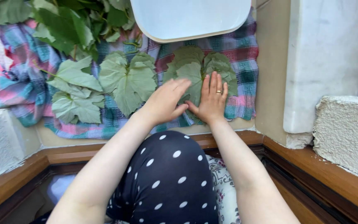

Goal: Sort and inspect grape leaves for cooking.

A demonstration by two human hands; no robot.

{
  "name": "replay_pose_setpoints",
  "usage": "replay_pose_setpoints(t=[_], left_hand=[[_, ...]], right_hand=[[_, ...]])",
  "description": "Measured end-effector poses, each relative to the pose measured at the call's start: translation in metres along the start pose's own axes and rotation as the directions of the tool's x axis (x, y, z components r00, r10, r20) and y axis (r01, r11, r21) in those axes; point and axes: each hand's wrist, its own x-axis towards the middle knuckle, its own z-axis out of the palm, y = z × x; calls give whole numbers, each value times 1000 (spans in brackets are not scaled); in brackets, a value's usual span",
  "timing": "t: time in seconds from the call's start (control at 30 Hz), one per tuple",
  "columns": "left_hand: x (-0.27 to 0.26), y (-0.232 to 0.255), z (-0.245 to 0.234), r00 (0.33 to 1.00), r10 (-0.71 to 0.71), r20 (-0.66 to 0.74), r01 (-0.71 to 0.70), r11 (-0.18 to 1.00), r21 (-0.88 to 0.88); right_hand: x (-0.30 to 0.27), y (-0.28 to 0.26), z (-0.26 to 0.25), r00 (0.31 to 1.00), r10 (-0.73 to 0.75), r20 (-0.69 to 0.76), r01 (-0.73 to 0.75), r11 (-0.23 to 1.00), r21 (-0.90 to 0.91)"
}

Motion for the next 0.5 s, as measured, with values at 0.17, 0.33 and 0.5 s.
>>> replay_pose_setpoints(t=[0.17,0.33,0.5], left_hand=[[-70,2,-35,962,-270,-38,253,936,-245],[-114,-26,-62,879,-461,-124,415,867,-275],[-99,-40,-106,735,-600,-315,402,760,-511]], right_hand=[[-5,3,0,999,-22,29,22,1000,19],[29,7,-48,974,41,224,-61,995,85],[56,-52,-115,964,266,22,-246,851,463]])
